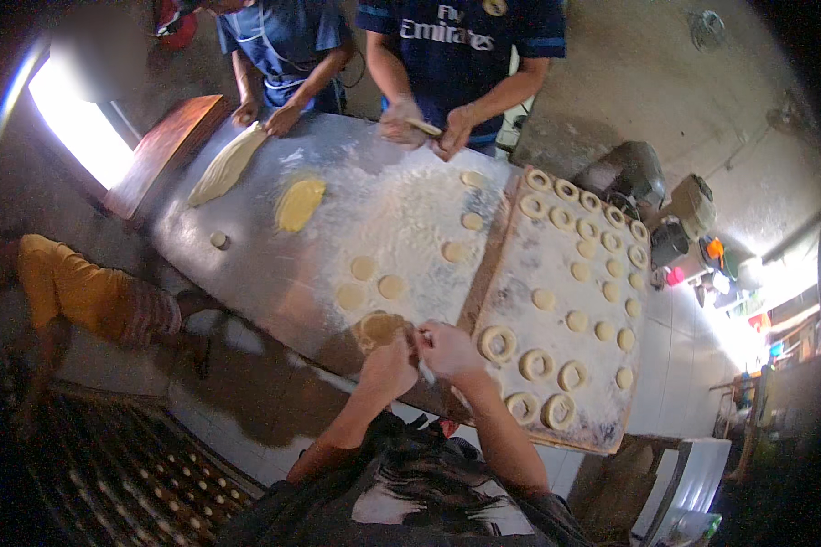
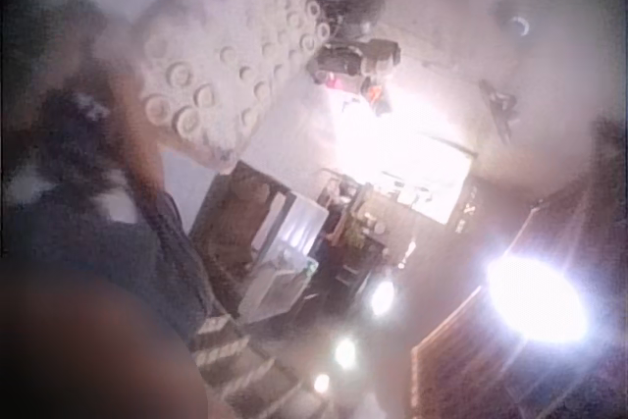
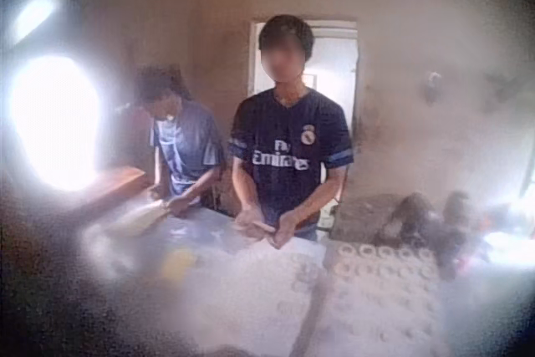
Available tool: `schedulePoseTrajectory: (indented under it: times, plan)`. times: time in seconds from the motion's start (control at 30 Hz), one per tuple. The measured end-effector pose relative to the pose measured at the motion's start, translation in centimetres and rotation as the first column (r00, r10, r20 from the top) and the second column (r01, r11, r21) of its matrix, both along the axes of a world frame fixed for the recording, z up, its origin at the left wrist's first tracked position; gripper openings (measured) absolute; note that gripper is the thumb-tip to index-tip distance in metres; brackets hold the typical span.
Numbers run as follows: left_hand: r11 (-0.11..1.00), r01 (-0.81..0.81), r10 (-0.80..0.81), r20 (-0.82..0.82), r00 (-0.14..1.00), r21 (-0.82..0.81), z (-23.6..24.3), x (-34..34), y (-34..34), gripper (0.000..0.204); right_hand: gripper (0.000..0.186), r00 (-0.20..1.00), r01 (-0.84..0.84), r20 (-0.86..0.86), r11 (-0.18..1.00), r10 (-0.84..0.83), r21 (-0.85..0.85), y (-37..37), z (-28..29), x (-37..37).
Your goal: The person shapes small dough balls into ring shapes by hand and places them on a wooden board. They repeat this process continuously while coworkers also shape dough nearby. The person occasionally moves the completed board to a rack.
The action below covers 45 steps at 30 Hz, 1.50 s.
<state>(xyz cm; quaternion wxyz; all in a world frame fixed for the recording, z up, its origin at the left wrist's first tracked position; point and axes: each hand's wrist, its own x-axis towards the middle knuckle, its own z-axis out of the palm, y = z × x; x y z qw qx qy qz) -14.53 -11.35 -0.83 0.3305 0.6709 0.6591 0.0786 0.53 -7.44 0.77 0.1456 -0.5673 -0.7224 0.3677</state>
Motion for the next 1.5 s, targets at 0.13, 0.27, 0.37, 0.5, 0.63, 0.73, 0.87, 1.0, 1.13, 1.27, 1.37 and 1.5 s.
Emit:
schedulePoseTrajectory:
  times: [0.13, 0.27, 0.37, 0.5, 0.63, 0.73, 0.87, 1.0, 1.13, 1.27, 1.37, 1.5]
  plan:
    - [0.987, -0.129, 0.125, -0.047, 0.991, -0.095, -1.2, -5.4, -0.1, 0.043, 0.031, 0.911, -0.368, 0.328, 0.851, 0.25, 0.375, 4.1, -3.2, -6.7]
    - [0.987, -0.109, 0.117, 0.062, 0.991, -0.117, -2.2, -8.9, 0.6, 0.036, 0.026, 0.771, -0.547, 0.294, 0.824, 0.565, -0.151, 7.7, -3.2, -9.1]
    - [0.988, -0.129, 0.144, 0.214, 0.966, -0.081, -1.5, -9.7, 2.4, 0.029, 0.023, 0.967, -0.254, -0.053, 0.934, 0.249, -0.252, 7.1, 1.2, -7.9]
    - [0.97, -0.23, 0.139, 0.583, 0.8, 0.084, 1.7, -10.2, 4.5, 0.028, 0.032, 0.857, -0.005, -0.507, 0.981, -0.096, -0.195, 5.3, 1.6, -7.9]
    - [0.967, -0.207, 0.048, 0.689, 0.723, 0.15, 3.0, -10.5, 5.7, 0.025, 0.033, 0.83, 0.242, -0.478, 0.958, -0.287, -0.154, 4.2, 3.4, -8.8]
    - [0.959, -0.242, 0.135, 0.508, 0.851, 0.15, 7.1, -8.7, 7.5, 0.015, 0.033, 0.911, 0.398, -0.082, 0.808, -0.405, 0.434, 5.5, 1.7, -10.3]
    - [0.713, -0.301, 0.045, 0.388, 0.921, 0.634, 1.4, -8.0, 8.9, 0.026, 0.033, 0.766, 0.464, -0.602, 0.841, -0.224, 0.277, 7.1, -1.7, -10.3]
    - [0.66, -0.422, -0.122, 0.643, 0.756, 0.622, 1.6, -5.2, 9.3, 0.042, 0.031, 0.264, 0.028, -0.926, 0.962, -0.269, -0.271, 5.7, -2.0, -8.0]
    - [0.862, -0.445, -0.153, 0.96, 0.233, 0.245, -0.2, -4.0, 8.0, 0.047, 0.035, 0.547, 0.251, -0.805, 0.962, -0.23, -0.105, 4.3, 1.4, -6.1]
    - [0.826, -0.534, -0.169, 0.983, 0.074, 0.182, -0.2, -1.4, 6.8, 0.046, 0.047, 0.79, 0.286, -0.588, 0.953, -0.174, 0.103, 3.0, 4.1, -4.1]
    - [0.634, -0.398, -0.298, 0.684, 0.666, 0.664, 1.6, 1.5, 6.7, 0.035, 0.042, 0.321, 0.218, -0.869, 0.923, -0.375, -0.318, 1.8, 5.4, -0.7]
    - [0.772, -0.247, -0.23, 0.62, 0.75, 0.585, 5.0, 7.1, 4.5, 0.027, 0.046, 0.294, 0.168, -0.938, 0.976, -0.182, -0.136, 0.1, 0.9, 4.8]
